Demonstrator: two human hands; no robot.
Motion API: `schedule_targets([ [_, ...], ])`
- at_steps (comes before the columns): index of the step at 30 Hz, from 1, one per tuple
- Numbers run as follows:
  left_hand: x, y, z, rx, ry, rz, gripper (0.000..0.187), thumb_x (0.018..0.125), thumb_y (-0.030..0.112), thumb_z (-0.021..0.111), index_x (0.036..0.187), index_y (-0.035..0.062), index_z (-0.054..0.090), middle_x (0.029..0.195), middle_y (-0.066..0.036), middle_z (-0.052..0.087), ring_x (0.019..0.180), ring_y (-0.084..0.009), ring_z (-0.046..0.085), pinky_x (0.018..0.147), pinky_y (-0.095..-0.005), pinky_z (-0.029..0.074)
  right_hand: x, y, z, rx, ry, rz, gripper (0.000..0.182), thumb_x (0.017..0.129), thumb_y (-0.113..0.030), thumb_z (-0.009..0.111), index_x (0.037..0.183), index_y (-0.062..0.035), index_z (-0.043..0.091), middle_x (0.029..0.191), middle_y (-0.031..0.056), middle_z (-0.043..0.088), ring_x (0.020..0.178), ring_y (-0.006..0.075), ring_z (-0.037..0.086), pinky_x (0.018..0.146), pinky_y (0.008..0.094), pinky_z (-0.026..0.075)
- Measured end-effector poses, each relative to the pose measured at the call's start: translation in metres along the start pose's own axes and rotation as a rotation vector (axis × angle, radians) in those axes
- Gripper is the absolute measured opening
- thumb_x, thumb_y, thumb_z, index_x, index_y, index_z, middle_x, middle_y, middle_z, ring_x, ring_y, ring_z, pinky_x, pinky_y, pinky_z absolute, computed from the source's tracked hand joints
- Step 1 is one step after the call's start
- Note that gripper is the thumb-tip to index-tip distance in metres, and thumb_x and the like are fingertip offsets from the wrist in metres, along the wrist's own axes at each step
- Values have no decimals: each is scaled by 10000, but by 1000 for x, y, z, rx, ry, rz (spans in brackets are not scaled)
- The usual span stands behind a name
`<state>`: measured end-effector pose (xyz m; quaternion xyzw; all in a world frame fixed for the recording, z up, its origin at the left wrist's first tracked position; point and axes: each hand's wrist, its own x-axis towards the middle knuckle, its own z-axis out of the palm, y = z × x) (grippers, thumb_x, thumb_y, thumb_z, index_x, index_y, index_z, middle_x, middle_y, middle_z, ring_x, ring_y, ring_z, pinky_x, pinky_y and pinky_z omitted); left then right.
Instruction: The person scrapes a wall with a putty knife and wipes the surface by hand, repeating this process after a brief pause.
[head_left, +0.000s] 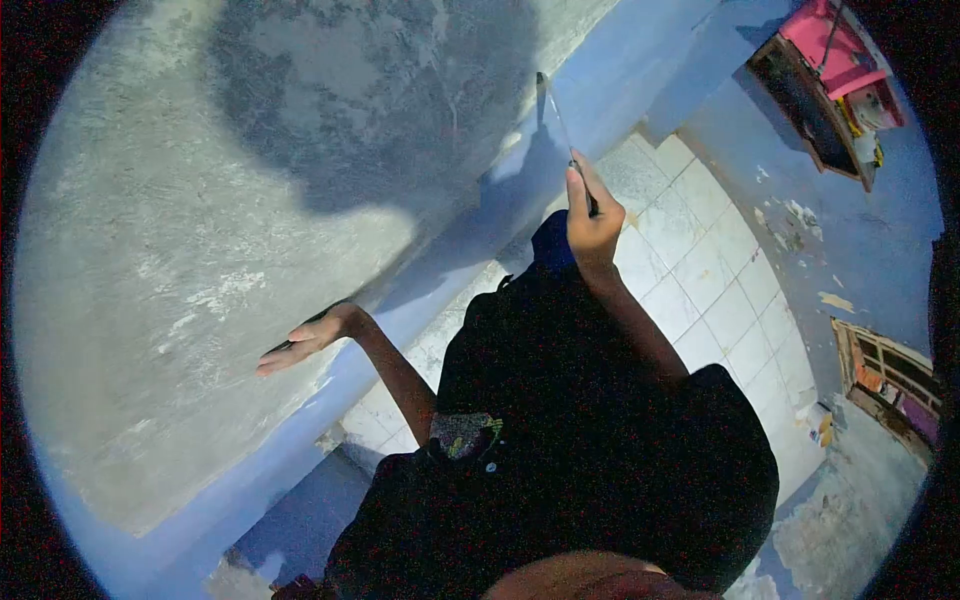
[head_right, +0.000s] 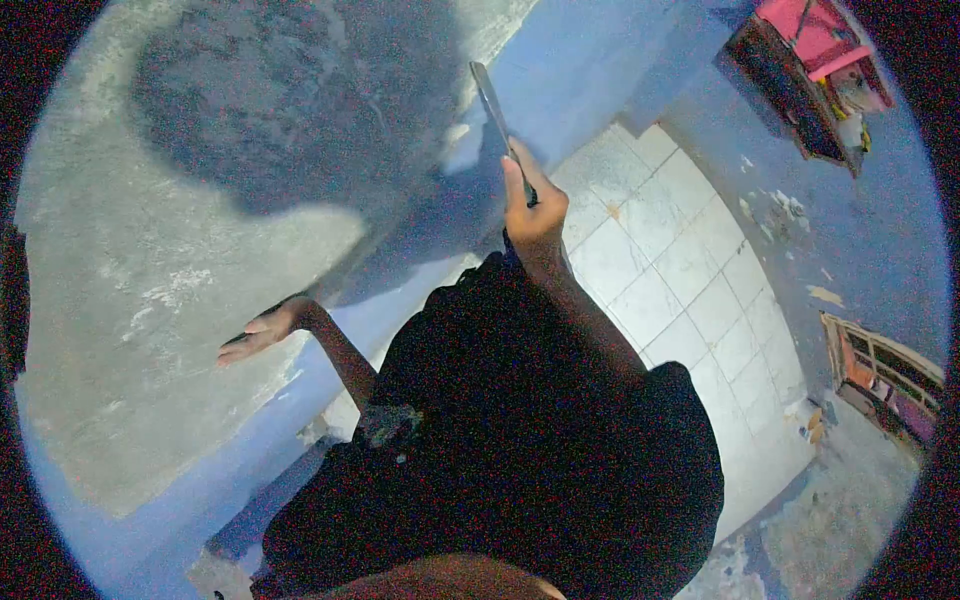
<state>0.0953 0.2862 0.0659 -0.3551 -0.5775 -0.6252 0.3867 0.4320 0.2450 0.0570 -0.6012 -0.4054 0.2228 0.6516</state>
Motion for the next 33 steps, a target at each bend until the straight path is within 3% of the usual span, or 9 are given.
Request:
schedule_targets([
  [4, 0, 0, 3, -21, 30, -24, 638, 939, 453, 336, 1392, 12, 251, 1479, -188, 102, 1369, -320, 119, 1076, -492, 180, -4, -1, 3, 15, -58, 58, 307, 906, -102, 516, 1168, 55, 547, 1088, 203, 609, 1032, 198, 563, 890, 296, 424],
  [7, 0, 2, 8, -47, 59, -34, 638, 939, 453, 337, 1392, 12, 252, 1479, -188, 104, 1369, -320, 121, 1076, -491, 182, 1, 14, 13, -123, 78, -163, 301, 890, -112, 542, 1148, 40, 569, 1015, 203, 640, 933, 180, 607, 813, 288, 455],
  [12, 0, 3, 0, -31, 57, -31, 638, 939, 453, 338, 1391, 10, 254, 1479, -188, 107, 1369, -319, 124, 1075, -491, 185, 70, -32, -5, -42, 144, 63, 331, 911, -168, 518, 1140, 67, 554, 1070, 218, 617, 1003, 201, 585, 865, 301, 426],
  [17, -2, 1, 2, -73, 111, -64, 649, 933, 464, 344, 1390, 13, 249, 1478, -187, 104, 1369, -319, 121, 1077, -491, 176, 17, -13, 16, -150, 111, -148, 333, 916, -172, 505, 1139, 72, 549, 1065, 219, 618, 1000, 208, 586, 863, 298, 424],
  [21, 1, 1, -1, -93, 103, -57, 658, 927, 467, 354, 1391, 15, 234, 1477, -186, 94, 1369, -320, 115, 1077, -494, 172, 50, -21, 6, -2, 107, 52, 327, 915, -143, 500, 1157, 73, 534, 1071, 220, 615, 1019, 229, 583, 882, 318, 422],
  [28, 0, -3, 6, -129, 72, -64, 677, 917, 473, 370, 1393, 19, 208, 1477, -184, 75, 1369, -322, 104, 1078, -497, 164, 38, -34, -9, -87, -3, -54, 342, 933, -161, 460, 1195, 53, 511, 1119, 214, 595, 1087, 252, 549, 939, 320, 393],
  [30, 3, -4, 1, -118, 39, -55, 682, 914, 474, 375, 1393, 21, 201, 1477, -184, 70, 1369, -322, 101, 1078, -499, 162, 52, -47, -17, -13, -50, 170, 331, 936, -161, 453, 1189, 42, 523, 1126, 213, 592, 1082, 256, 552, 927, 327, 401],
  [33, -3, -13, -6, -107, 9, -72, 691, 910, 477, 382, 1394, 22, 190, 1477, -183, 62, 1369, -323, 97, 1078, -500, 159, 36, -58, -16, -65, -96, 154, 331, 933, -160, 459, 1186, 43, 523, 1127, 228, 585, 1049, 260, 573, 900, 316, 415],
])
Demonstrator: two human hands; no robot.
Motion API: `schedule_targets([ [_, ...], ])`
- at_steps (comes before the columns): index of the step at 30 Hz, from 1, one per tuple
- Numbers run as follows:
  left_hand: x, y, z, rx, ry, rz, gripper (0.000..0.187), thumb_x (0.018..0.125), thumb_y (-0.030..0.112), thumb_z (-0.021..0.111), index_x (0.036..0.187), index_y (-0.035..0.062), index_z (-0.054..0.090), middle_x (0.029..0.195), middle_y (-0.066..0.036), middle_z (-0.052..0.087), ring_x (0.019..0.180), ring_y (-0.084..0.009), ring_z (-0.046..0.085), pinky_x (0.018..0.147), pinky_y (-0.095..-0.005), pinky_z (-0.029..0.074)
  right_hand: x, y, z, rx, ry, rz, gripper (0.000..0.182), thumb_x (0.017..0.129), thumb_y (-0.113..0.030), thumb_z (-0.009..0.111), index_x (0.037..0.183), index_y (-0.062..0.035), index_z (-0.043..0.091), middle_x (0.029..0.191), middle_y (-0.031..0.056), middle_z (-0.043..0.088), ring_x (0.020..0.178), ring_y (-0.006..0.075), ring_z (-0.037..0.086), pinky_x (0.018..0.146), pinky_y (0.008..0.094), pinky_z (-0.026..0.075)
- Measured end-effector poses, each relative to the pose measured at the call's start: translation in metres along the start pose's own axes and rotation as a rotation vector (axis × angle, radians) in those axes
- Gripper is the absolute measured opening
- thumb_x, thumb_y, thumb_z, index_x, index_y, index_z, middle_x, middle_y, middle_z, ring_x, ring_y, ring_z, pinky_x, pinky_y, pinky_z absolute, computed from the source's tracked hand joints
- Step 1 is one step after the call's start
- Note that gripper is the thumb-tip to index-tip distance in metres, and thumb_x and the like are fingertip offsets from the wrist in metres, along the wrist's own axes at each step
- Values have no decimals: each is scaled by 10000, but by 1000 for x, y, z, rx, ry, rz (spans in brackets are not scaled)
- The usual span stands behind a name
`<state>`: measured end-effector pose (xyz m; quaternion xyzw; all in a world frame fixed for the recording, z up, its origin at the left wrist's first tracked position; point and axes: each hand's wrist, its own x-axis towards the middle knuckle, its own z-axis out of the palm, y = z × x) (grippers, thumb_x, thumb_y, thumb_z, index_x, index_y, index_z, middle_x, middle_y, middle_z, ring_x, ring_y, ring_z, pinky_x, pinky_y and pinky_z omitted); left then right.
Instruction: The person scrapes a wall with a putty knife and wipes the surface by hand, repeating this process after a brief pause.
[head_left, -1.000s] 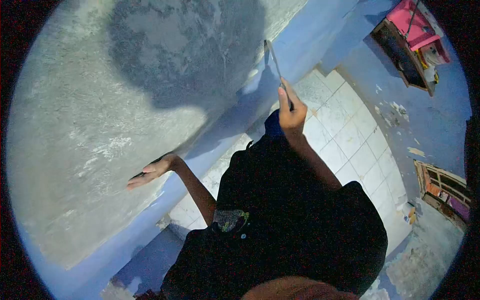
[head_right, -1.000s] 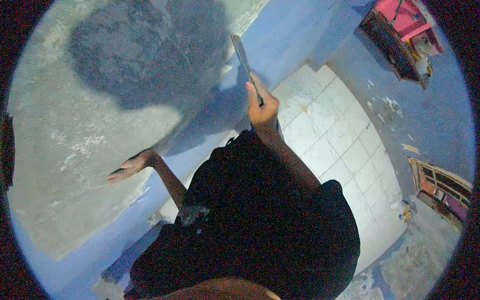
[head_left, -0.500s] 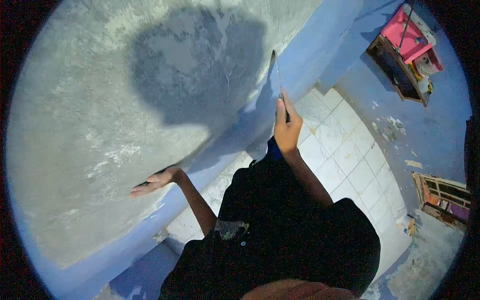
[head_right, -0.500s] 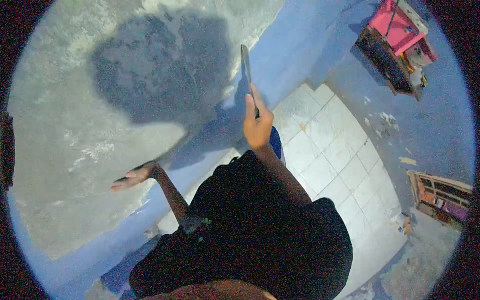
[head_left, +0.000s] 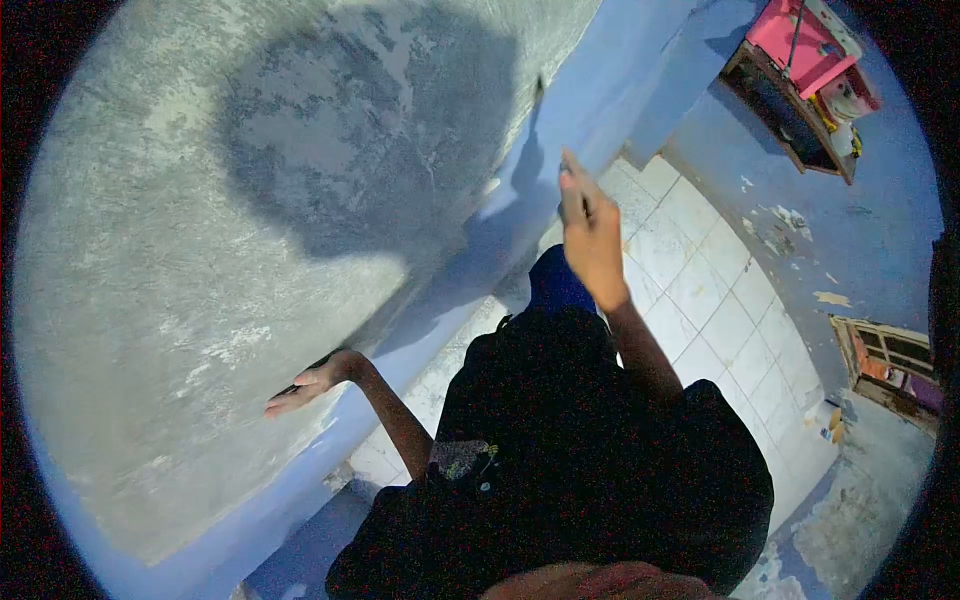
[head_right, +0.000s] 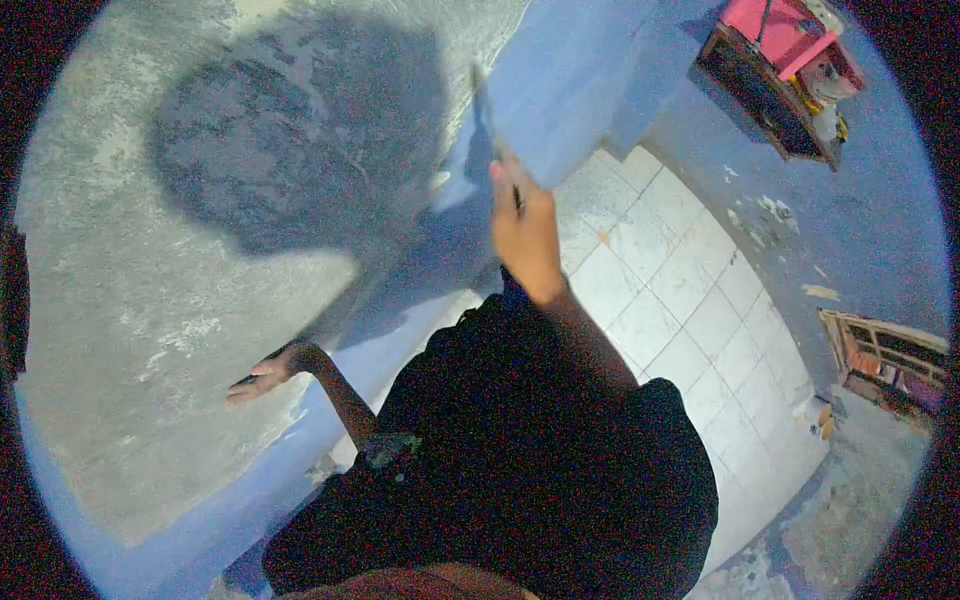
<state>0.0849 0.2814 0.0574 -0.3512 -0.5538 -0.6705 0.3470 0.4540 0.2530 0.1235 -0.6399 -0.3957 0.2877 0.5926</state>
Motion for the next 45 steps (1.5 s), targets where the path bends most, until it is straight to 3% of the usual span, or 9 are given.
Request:
schedule_targets([
  [1, -1, -5, 2, -3, 3, -10, 694, 908, 477, 384, 1395, 23, 186, 1477, -183, 59, 1369, -324, 95, 1078, -501, 158, -2, -2, 1, -39, -7, -22, 332, 931, -161, 462, 1186, 44, 523, 1126, 233, 583, 1036, 260, 581, 889, 312, 420],
  [3, -1, -1, 7, 4, 3, -16, 701, 906, 479, 389, 1395, 24, 179, 1477, -183, 54, 1369, -324, 92, 1078, -502, 156, 10, 11, 7, -85, 66, -117, 356, 938, -201, 470, 1231, -2, 509, 786, 68, 481, 715, 131, 446, 630, 256, 369],
  [6, 1, 9, 3, 18, -19, -22, 710, 901, 481, 396, 1396, 26, 167, 1477, -182, 46, 1370, -325, 88, 1078, -504, 152, 25, 17, 4, -113, 111, -99, 366, 940, -210, 466, 1252, -21, 504, 623, -12, 448, 566, 68, 400, 525, 218, 361],
  [11, 1, 15, 12, 13, -6, -37, 727, 894, 485, 408, 1397, 29, 149, 1476, -181, 32, 1370, -326, 80, 1079, -506, 147, 22, 22, 5, -146, 125, -276, 372, 944, -236, 459, 1246, -25, 510, 632, -5, 466, 573, 71, 401, 536, 225, 369],
  [15, 1, 13, 5, 23, -59, -28, 742, 888, 488, 418, 1398, 31, 134, 1476, -180, 22, 1370, -327, 74, 1079, -509, 143, 23, 6, -5, -72, 36, 66, 336, 922, -186, 488, 1191, 9, 536, 926, 155, 591, 824, 163, 545, 746, 275, 425],
  [17, 0, 13, 6, 22, -71, -34, 749, 885, 490, 422, 1399, 32, 126, 1476, -179, 16, 1370, -328, 71, 1079, -510, 141, 11, 16, 0, -58, 67, -83, 312, 914, -158, 496, 1165, 20, 552, 1018, 225, 630, 901, 214, 622, 806, 295, 456],
  [31, 0, 13, 8, 28, -100, -26, 804, 865, 501, 455, 1403, 40, 74, 1476, -176, -21, 1370, -332, 49, 1080, -518, 125, 31, 18, -4, -82, 102, -113, 340, 923, -189, 480, 1169, 38, 540, 1120, 232, 583, 1065, 309, 570, 900, 325, 428],
  [33, 0, 15, 13, 22, -96, -29, 813, 862, 502, 460, 1403, 41, 67, 1476, -176, -26, 1370, -332, 46, 1080, -519, 123, 25, 27, -1, -127, 149, -261, 338, 920, -189, 483, 1160, 41, 546, 1099, 233, 593, 1050, 300, 581, 894, 328, 433],
  [45, 1, 18, 13, 25, -123, -22, 865, 845, 512, 489, 1407, 48, 22, 1475, -173, -58, 1371, -336, 28, 1081, -525, 110, 27, 18, -14, -27, 97, -94, 310, 910, -199, 506, 1141, -5, 578, 1025, 215, 627, 902, 269, 637, 768, 320, 470],
])
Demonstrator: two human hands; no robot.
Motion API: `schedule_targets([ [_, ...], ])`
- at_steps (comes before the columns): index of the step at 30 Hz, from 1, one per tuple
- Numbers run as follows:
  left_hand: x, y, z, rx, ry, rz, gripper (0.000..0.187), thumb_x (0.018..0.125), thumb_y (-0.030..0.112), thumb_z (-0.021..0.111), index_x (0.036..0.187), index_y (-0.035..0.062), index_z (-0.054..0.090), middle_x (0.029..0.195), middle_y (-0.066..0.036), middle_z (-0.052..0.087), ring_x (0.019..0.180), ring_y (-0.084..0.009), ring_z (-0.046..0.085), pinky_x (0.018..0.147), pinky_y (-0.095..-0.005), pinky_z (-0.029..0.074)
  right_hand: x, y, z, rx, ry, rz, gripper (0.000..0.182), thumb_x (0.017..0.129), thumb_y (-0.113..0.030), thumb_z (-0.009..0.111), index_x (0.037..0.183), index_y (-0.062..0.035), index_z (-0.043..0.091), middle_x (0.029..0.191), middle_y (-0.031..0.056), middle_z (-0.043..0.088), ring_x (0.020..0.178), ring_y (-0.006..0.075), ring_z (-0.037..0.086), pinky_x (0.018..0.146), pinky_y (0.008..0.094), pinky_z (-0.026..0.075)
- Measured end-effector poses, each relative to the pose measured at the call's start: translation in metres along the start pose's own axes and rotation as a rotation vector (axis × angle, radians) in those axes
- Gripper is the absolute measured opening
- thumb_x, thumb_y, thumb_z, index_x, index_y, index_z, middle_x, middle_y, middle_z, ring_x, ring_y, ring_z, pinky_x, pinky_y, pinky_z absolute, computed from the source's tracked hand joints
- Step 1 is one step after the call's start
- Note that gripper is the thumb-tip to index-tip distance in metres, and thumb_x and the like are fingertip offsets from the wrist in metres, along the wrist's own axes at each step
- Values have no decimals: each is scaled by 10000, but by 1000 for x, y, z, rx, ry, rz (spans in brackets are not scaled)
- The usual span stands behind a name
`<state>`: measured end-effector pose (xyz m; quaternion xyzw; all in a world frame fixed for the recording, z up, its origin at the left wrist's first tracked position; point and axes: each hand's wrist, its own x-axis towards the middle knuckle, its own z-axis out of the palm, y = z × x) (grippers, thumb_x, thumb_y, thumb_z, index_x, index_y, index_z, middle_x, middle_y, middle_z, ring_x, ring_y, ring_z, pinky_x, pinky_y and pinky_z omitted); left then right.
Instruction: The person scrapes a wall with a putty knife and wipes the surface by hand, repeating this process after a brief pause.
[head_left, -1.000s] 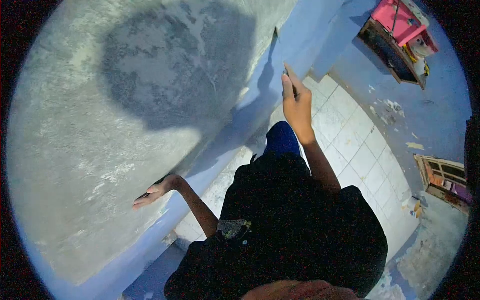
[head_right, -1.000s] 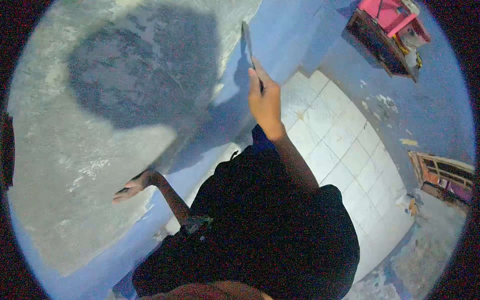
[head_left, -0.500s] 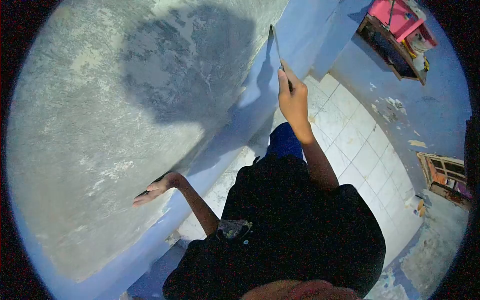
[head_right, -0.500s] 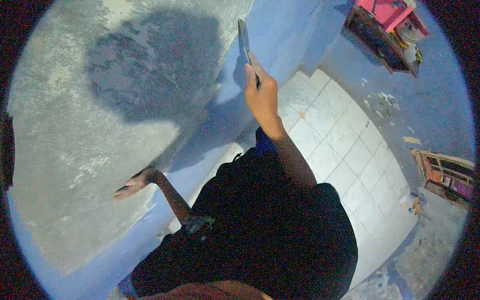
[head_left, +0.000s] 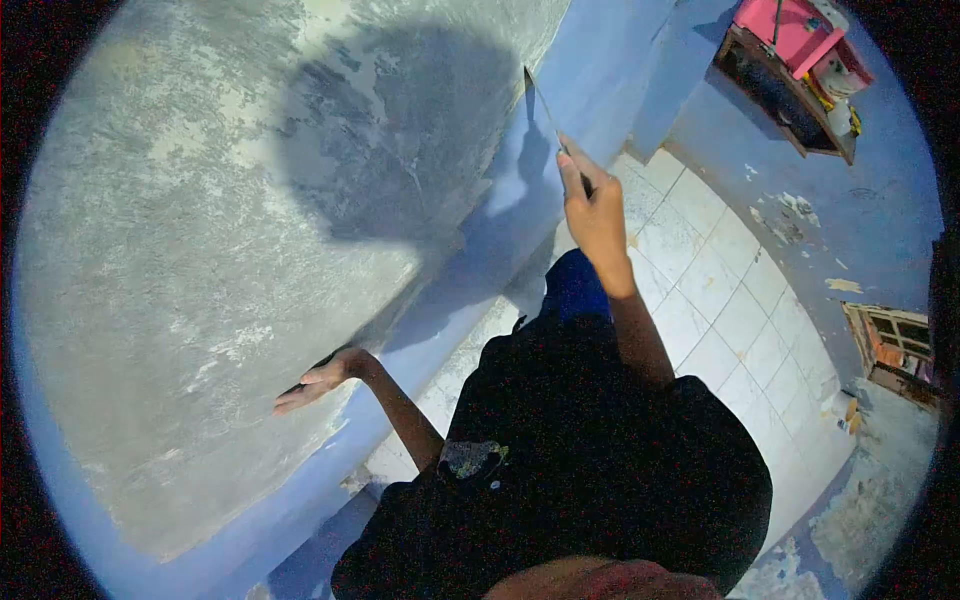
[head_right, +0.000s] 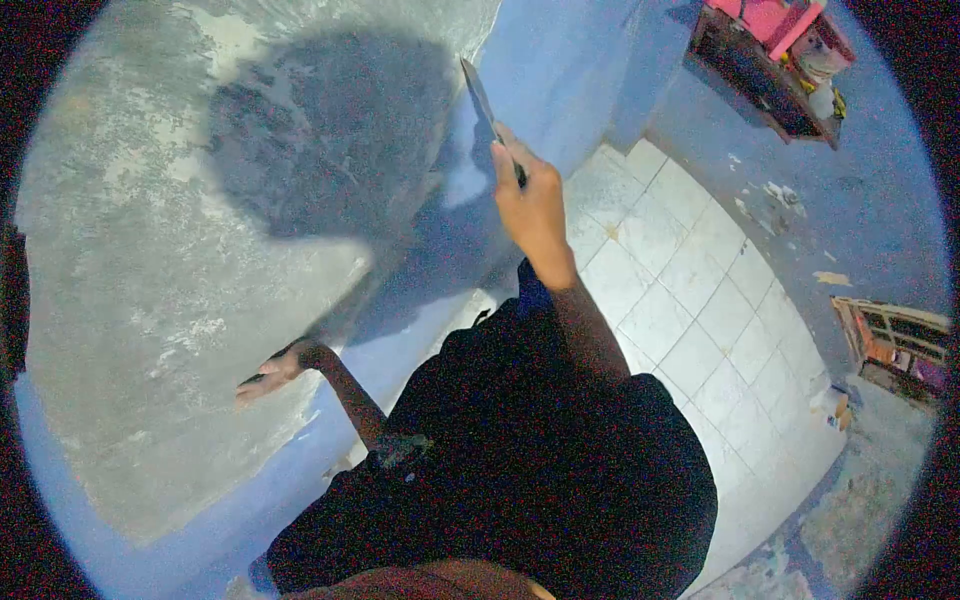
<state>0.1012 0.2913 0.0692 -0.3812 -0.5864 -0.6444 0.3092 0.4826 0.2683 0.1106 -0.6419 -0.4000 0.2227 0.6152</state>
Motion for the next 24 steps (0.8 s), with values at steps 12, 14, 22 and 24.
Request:
schedule_targets([
  [12, 0, 8, -1, 10, -13, -29, 921, 827, 521, 517, 1410, 55, -23, 1475, -170, -90, 1371, -339, 9, 1081, -532, 97, 16, 4, 15, -54, 105, -49, 306, 904, -168, 508, 1144, 12, 569, 1008, 246, 615, 894, 278, 640, 770, 324, 471],
  [14, -1, 12, -1, 9, -5, -44, 931, 824, 523, 522, 1410, 56, -30, 1475, -169, -96, 1371, -340, 6, 1082, -533, 95, 10, 4, 11, -62, 87, -63, 307, 904, -164, 509, 1148, 12, 567, 999, 247, 617, 873, 275, 644, 758, 324, 473],
  [22, -3, 20, 1, 38, -35, -41, 970, 813, 529, 541, 1413, 60, -60, 1474, -168, -117, 1371, -342, -6, 1082, -538, 87, 5, 11, 15, -87, 102, -47, 320, 916, -218, 517, 1165, -28, 583, 604, -7, 492, 543, 53, 396, 484, 231, 337],
  [24, -2, 18, 0, 53, -37, -39, 979, 810, 531, 545, 1413, 61, -67, 1474, -167, -122, 1371, -342, -9, 1082, -539, 84, 12, -8, 8, -70, 46, 27, 321, 907, -198, 513, 1153, -1, 572, 768, 165, 583, 693, 178, 567, 624, 290, 430],
])
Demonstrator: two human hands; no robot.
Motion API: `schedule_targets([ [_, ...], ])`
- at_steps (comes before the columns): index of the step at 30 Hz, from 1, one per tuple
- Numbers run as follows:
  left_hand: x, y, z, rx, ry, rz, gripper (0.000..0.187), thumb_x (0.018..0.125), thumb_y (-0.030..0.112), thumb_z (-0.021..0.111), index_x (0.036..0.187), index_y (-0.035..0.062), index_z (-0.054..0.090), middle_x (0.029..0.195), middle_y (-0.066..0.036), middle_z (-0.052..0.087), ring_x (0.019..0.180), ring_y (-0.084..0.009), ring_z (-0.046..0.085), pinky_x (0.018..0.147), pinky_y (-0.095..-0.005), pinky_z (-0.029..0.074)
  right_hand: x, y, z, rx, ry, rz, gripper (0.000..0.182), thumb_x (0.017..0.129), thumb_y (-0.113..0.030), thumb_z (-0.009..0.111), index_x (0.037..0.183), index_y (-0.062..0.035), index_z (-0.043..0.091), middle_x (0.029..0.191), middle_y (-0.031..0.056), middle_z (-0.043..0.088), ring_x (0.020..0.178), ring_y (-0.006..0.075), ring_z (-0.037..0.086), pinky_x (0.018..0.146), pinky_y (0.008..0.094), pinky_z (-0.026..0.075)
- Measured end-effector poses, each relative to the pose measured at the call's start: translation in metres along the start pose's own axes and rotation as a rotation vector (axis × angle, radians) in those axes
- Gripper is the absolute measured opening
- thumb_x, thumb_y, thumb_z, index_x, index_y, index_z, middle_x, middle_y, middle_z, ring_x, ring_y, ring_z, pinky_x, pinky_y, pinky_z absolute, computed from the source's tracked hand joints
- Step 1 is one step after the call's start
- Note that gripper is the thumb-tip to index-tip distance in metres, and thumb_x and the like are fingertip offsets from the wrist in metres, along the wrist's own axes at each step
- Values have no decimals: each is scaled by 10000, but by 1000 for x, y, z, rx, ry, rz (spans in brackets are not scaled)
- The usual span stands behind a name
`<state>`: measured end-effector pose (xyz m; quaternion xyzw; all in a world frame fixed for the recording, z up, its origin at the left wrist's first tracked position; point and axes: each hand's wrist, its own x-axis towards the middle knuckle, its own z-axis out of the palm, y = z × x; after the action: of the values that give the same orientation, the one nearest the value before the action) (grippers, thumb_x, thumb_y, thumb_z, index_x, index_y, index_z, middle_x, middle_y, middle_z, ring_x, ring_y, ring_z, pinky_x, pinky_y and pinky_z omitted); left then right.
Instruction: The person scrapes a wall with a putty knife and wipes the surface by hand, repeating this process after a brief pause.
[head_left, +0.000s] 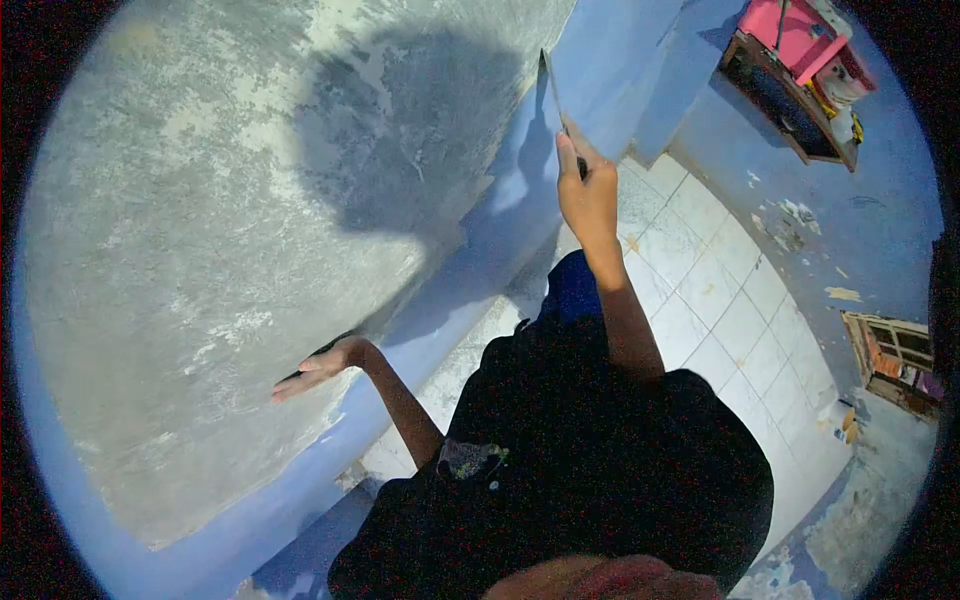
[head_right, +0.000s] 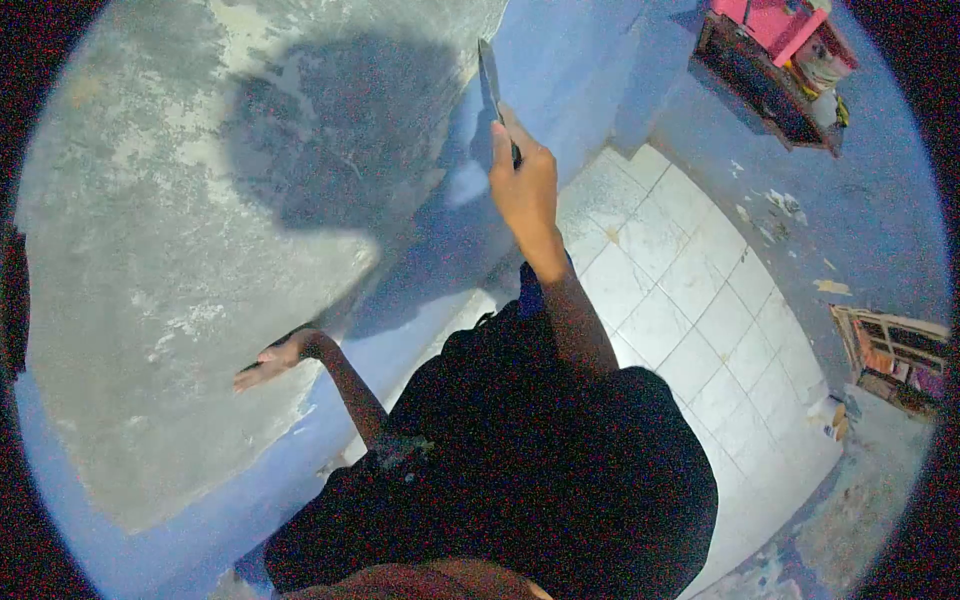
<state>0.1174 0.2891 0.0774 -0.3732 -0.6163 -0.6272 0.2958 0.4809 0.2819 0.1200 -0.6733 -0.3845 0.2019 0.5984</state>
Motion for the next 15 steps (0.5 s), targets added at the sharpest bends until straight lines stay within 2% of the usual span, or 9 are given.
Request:
schedule_targets([
  [1, 0, 0, -1, 8, -4, 0, 984, 809, 532, 548, 1413, 62, -71, 1474, -167, -125, 1371, -343, -11, 1082, -539, 83, 1, -7, -3, 4, -28, 38, 321, 903, -187, 511, 1147, 13, 567, 851, 252, 629, 768, 240, 653, 694, 319, 476],
  [4, -3, 6, -6, 8, -15, -13, 999, 804, 534, 555, 1414, 64, -82, 1474, -166, -133, 1371, -343, -15, 1082, -541, 80, -5, 12, 2, -7, 39, -77, 315, 904, -190, 508, 1134, 13, 576, 849, 247, 632, 763, 237, 652, 685, 317, 476],
  [7, -2, -2, -4, 18, -26, -12, 1015, 800, 536, 562, 1415, 65, -93, 1474, -165, -141, 1371, -344, -20, 1083, -543, 77, 4, 3, -4, 44, -2, 33, 313, 902, -193, 510, 1127, 12, 582, 917, 243, 635, 826, 244, 654, 723, 321, 475],
  [8, -2, -5, -8, 35, -39, -13, 1020, 798, 537, 564, 1415, 66, -97, 1474, -165, -144, 1371, -345, -22, 1083, -543, 76, 7, 9, 0, 77, 44, -76, 314, 906, -190, 503, 1135, 11, 578, 998, 234, 627, 909, 259, 641, 779, 318, 467],
  [11, -6, -9, -16, 64, -66, -33, 1035, 794, 539, 571, 1416, 68, -108, 1474, -165, -152, 1372, -345, -26, 1083, -545, 73, 1, 18, -2, -13, 12, -45, 316, 907, -188, 499, 1136, 15, 576, 1047, 223, 617, 978, 273, 619, 824, 319, 455],
  [12, -6, -11, -16, 55, -58, -42, 1040, 793, 540, 574, 1416, 68, -112, 1474, -164, -155, 1372, -346, -28, 1083, -545, 72, 4, 19, -2, -14, 35, -102, 316, 907, -188, 497, 1137, 14, 576, 1043, 226, 616, 977, 274, 619, 823, 320, 456],
  [13, -5, -15, -14, 17, -67, -25, 1077, 776, 530, 608, 1413, 71, -128, 1470, -162, -172, 1370, -350, -36, 1083, -548, 66, 5, 23, 0, -12, 58, -157, 316, 907, -187, 495, 1138, 12, 576, 1040, 230, 615, 976, 274, 619, 822, 322, 457],
  [14, -6, -22, -18, -14, -121, -23, 1242, 674, 523, 717, 1394, 70, -187, 1452, -158, -227, 1363, -368, -54, 1080, -559, 48, 3, 26, 2, -14, 74, -200, 315, 908, -187, 493, 1139, 11, 575, 1036, 234, 614, 975, 274, 619, 821, 323, 458],
  [15, -5, -19, -18, -5, -139, 8, 1295, 633, 538, 739, 1387, 61, -199, 1445, -169, -238, 1359, -369, -81, 1073, -568, 36, 4, 21, 1, 14, 57, -146, 314, 906, -187, 496, 1138, 8, 578, 1028, 239, 613, 969, 271, 622, 816, 324, 460],
])
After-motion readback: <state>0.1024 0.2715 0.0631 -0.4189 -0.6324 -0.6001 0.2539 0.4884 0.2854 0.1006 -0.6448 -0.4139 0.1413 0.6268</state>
